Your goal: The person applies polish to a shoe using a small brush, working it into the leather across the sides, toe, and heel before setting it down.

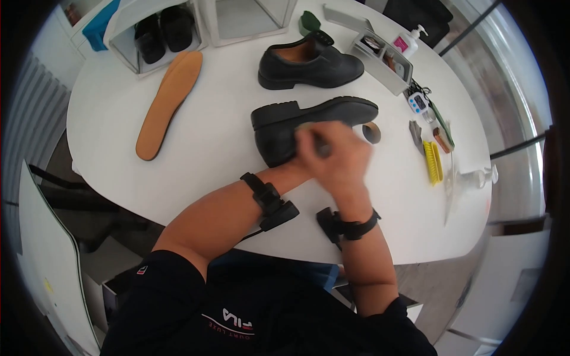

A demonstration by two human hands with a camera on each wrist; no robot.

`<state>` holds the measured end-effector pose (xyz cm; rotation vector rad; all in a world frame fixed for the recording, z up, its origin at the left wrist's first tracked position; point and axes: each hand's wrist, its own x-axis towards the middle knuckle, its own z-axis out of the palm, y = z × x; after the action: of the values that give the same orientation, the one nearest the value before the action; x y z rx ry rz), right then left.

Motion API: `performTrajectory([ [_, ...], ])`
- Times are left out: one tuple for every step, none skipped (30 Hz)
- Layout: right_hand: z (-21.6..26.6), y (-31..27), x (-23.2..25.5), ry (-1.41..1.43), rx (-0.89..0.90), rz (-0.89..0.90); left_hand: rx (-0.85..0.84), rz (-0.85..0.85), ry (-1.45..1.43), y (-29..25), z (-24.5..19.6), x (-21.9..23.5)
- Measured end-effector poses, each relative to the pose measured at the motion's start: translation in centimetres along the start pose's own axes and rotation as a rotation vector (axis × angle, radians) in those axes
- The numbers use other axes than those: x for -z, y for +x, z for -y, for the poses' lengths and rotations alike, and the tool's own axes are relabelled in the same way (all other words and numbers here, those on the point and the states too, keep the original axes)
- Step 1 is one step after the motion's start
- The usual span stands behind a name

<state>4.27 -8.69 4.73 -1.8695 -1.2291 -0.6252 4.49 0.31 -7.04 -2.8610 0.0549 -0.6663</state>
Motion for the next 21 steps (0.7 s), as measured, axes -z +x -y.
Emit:
performTrajectory([
  [-0.9, 0.1, 0.2, -0.066, -0.107, -0.12, 0.036, 0.014, -0.048, -0.2, -0.2, 0.1],
  [-1.5, 0.6, 0.9, -0.212, -0.184, -0.114, 0.067, 0.029, -0.097, -0.5, -0.5, 0.6],
  [-2.1, 0.5, 1.0, -0.239, -0.227, -0.112, 0.09, 0.041, -0.147, -0.1, -0.4, 0.9],
  [-2.1, 0.9, 0.9, -0.266, -0.267, -0.116, 0.111, 0.048, -0.193, 0.3, -0.4, 1.2],
  [-1.9, 1.2, 0.6, -0.219, -0.183, -0.121, 0.132, 0.056, -0.238, 0.3, -0.3, 1.5],
  [-1.2, 1.1, -0.1, -0.174, -0.107, -0.122, 0.151, 0.07, -0.29, 0.3, -0.1, 1.7],
  [-0.5, 1.1, -1.0, -0.098, -0.068, -0.087, 0.165, 0.086, -0.342, -2.2, 0.6, 2.1],
  [0.6, 1.3, -1.8, -0.085, -0.017, -0.039, 0.177, 0.101, -0.395, -5.1, 1.7, 2.7],
  [1.7, 1.6, -2.5, -0.043, 0.029, 0.006, 0.185, 0.115, -0.449, -5.4, 2.4, 2.8],
  [2.9, 1.8, -3.3, -0.031, 0.06, 0.043, 0.192, 0.128, -0.502, -6.5, 2.9, 3.2],
  [3.6, 2.1, -4.0, -0.021, 0.114, 0.083, 0.198, 0.142, -0.554, -6.1, 3.0, 3.4],
  [4.0, 2.2, -4.1, -0.027, 0.112, 0.077, 0.203, 0.155, -0.603, -5.8, 3.4, 3.6],
  [4.4, 2.5, -4.1, -0.056, 0.137, 0.203, 0.209, 0.168, -0.65, -5.7, 3.7, 3.8],
  [4.6, 2.7, -4.0, -0.085, 0.161, 0.33, 0.217, 0.182, -0.698, -5.6, 3.9, 4.1],
  [4.4, 2.7, -3.8, -0.091, 0.169, 0.341, 0.225, 0.196, -0.747, -5.5, 4.0, 4.3],
  [4.0, 2.8, -3.5, -0.095, 0.169, 0.34, 0.235, 0.21, -0.798, -5.5, 4.1, 4.6],
  [3.3, 2.7, -3.1, -0.075, 0.104, 0.261, 0.246, 0.224, -0.848, -5.4, 3.9, 4.9],
  [2.4, 2.5, -2.7, -0.053, 0.04, 0.183, 0.26, 0.24, -0.899, -4.4, 3.6, 4.9],
  [0.9, 2.5, -2.1, -0.114, -0.031, 0.119, 0.274, 0.256, -0.951, 2.7, 1.4, 4.6],
  [-1.0, 2.5, -1.4, -0.174, -0.103, 0.055, 0.287, 0.274, -1.002, 1.3, 1.3, 4.9],
  [-2.8, 2.4, -0.6, -0.159, -0.206, -0.001, 0.298, 0.293, -1.054, 1.2, 1.5, 5.2],
])
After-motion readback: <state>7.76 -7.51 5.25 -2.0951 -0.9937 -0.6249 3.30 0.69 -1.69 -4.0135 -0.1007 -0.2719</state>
